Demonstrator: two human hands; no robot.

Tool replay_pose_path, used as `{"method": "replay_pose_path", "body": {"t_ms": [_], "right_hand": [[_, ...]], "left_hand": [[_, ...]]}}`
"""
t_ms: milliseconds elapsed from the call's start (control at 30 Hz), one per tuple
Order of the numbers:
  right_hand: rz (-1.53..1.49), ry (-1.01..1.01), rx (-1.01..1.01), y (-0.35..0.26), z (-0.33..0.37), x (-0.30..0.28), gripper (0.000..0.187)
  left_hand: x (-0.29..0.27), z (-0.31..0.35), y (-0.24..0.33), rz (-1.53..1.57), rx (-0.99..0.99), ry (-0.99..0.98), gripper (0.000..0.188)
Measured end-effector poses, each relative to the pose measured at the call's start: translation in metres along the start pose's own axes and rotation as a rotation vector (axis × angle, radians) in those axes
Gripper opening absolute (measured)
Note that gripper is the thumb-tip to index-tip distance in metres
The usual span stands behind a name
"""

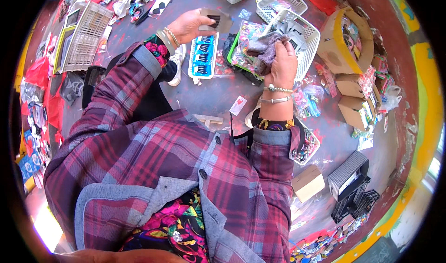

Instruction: The person sits on the floor and repeatedly picks up small hair clips from a white basket, wipes each one with a cloth, and places it into a plastic tray. The person continues this process for multiple clips throughout the clip.

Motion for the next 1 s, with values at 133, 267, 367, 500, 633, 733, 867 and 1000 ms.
{"method": "replay_pose_path", "body": {"t_ms": [133,267,367,500,633,733,867,1000], "right_hand": [[0.021,-0.028,0.031,-0.001,0.006,0.015,0.016],[0.020,0.027,0.061,-0.001,0.012,0.019,0.017],[0.056,-0.022,0.116,0.001,0.016,0.028,0.021],[0.062,-0.042,0.139,0.008,0.010,0.019,0.022],[0.036,-0.033,0.197,0.013,0.016,0.026,0.023],[0.073,-0.059,0.237,0.018,0.016,0.029,0.025],[0.077,-0.007,0.269,0.023,0.016,0.032,0.023],[0.089,0.041,0.305,0.029,0.016,0.030,0.027]], "left_hand": [[-0.043,-0.011,-0.035,-1.067,0.114,-0.269,0.018],[-0.066,0.001,-0.068,-1.741,0.045,-0.314,0.017],[-0.105,0.000,-0.109,-1.732,-0.077,-0.248,0.014],[-0.100,-0.008,-0.133,-1.820,-0.031,-0.350,0.018],[-0.115,-0.016,-0.167,-1.791,0.006,-0.396,0.016],[-0.123,-0.020,-0.192,-1.795,0.129,-0.403,0.024],[-0.124,-0.025,-0.205,-1.682,0.113,-0.344,0.031],[-0.132,-0.031,-0.218,-1.587,0.179,-0.279,0.036]]}}
Point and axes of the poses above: each hand's wrist, its own z-axis away from the middle knuckle, its own x-axis out of the palm, y = z × x, the point moved 8 cm from there along -z, towards the middle knuckle, and after that the axes turned 14 degrees about x, right-handed, at the moved point
